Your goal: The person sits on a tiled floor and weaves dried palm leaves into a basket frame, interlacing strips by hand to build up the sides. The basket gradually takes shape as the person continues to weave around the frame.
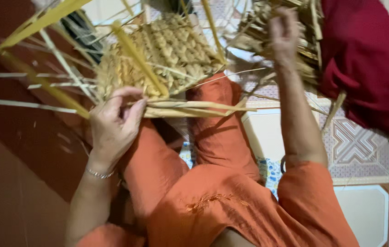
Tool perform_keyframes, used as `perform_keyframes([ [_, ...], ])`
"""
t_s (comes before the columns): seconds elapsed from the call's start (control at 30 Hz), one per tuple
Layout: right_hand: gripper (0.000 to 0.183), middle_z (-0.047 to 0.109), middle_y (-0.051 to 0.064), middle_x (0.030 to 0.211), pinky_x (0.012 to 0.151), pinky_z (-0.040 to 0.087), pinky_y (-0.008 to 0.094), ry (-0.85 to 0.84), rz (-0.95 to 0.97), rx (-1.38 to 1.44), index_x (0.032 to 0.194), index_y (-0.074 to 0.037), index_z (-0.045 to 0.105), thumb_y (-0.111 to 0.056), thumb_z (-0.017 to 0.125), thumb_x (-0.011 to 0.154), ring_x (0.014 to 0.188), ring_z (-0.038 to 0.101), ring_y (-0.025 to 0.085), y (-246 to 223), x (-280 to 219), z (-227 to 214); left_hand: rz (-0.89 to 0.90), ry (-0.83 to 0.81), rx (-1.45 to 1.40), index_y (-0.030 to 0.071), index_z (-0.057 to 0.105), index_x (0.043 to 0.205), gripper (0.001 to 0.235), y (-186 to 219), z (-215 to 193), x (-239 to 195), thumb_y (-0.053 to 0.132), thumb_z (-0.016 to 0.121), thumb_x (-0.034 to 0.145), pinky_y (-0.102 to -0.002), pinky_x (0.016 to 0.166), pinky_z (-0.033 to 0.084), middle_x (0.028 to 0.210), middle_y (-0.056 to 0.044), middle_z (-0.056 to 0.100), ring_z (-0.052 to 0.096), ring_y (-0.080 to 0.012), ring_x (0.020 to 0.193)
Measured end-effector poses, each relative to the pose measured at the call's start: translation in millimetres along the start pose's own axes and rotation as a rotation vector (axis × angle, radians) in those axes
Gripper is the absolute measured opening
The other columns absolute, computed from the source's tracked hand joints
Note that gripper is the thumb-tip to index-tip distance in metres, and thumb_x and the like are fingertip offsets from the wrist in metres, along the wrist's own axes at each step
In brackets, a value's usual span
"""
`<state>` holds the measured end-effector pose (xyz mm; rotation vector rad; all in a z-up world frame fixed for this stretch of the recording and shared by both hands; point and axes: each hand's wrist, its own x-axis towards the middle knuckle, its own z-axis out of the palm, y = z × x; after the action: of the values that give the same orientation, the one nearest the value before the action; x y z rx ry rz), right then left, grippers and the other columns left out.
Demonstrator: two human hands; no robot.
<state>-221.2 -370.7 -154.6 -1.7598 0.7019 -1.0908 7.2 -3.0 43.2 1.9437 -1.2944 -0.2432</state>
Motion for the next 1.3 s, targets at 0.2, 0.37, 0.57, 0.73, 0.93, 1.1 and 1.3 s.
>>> perform_keyframes([
  [0.2, 0.019, 0.058, 0.007, 0.090, 0.067, 0.051, 0.028, 0.079, -0.130, -0.217, 0.125, -0.006, 0.069, -0.012, 0.062, 0.109, 0.072, 0.056, 0.014, -164, -20, -38, 0.183, 0.060, 0.038, 0.006, 0.070, 0.105, 0.015, -13, 6, -11, 0.001, 0.079, 0.093, -0.031, 0.070, 0.055, 0.095, -0.008, 0.075, 0.068, -0.0157, 0.075],
  [0.37, 0.015, 0.068, 0.011, 0.100, 0.065, 0.053, 0.025, -0.329, -0.360, -0.287, 0.122, -0.002, 0.069, 0.000, 0.070, 0.107, 0.075, 0.065, 0.014, -256, -74, 9, 0.262, 0.119, 0.126, 0.004, 0.068, 0.107, 0.023, -19, 17, -20, -0.002, 0.081, 0.089, -0.031, 0.077, 0.062, 0.112, -0.013, 0.069, 0.071, -0.0213, 0.087],
  [0.57, 0.015, 0.067, 0.012, 0.097, 0.071, 0.052, 0.034, -0.405, -0.541, -0.261, 0.106, -0.001, 0.068, -0.003, 0.079, 0.096, 0.085, 0.065, 0.022, -253, -91, 100, 0.382, 0.138, 0.204, 0.001, 0.063, 0.105, 0.022, -19, 17, -35, -0.006, 0.077, 0.089, -0.038, 0.082, 0.060, 0.113, -0.011, 0.064, 0.070, -0.0286, 0.096],
  [0.73, 0.024, 0.061, 0.010, 0.088, 0.069, 0.048, 0.038, -0.349, -0.528, -0.326, 0.095, -0.003, 0.067, -0.012, 0.089, 0.093, 0.082, 0.059, 0.024, -248, -101, 124, 0.440, 0.164, 0.256, 0.000, 0.060, 0.097, 0.016, -17, 14, -37, -0.006, 0.073, 0.090, -0.037, 0.078, 0.060, 0.123, -0.015, 0.065, 0.071, -0.0282, 0.097],
  [0.93, 0.039, 0.053, 0.009, 0.085, 0.062, 0.043, 0.038, -0.278, -0.653, -0.427, 0.083, -0.005, 0.056, -0.018, 0.092, 0.091, 0.078, 0.055, 0.025, -231, -93, 141, 0.519, 0.191, 0.270, -0.001, 0.060, 0.099, 0.015, -20, 13, -35, -0.004, 0.073, 0.093, -0.035, 0.078, 0.061, 0.135, -0.020, 0.061, 0.072, -0.0279, 0.100],
  [1.1, 0.043, 0.047, 0.008, 0.081, 0.059, 0.037, 0.038, -0.194, -0.838, -0.561, 0.077, -0.008, 0.051, -0.021, 0.089, 0.094, 0.076, 0.048, 0.025, -219, -95, 154, 0.543, 0.184, 0.328, -0.002, 0.059, 0.100, 0.016, -23, 18, -36, -0.001, 0.073, 0.095, -0.036, 0.073, 0.060, 0.124, -0.019, 0.067, 0.070, -0.0281, 0.093],
  [1.3, 0.024, 0.059, 0.007, 0.097, 0.081, 0.039, 0.042, -0.237, -0.841, -0.499, 0.104, -0.008, 0.069, -0.025, 0.084, 0.098, 0.090, 0.053, 0.026, -219, -92, 136, 0.225, 0.180, 0.083, 0.003, 0.062, 0.105, 0.014, -31, 33, -10, 0.001, 0.074, 0.098, -0.031, 0.061, 0.058, 0.088, -0.009, 0.072, 0.072, -0.0190, 0.072],
])
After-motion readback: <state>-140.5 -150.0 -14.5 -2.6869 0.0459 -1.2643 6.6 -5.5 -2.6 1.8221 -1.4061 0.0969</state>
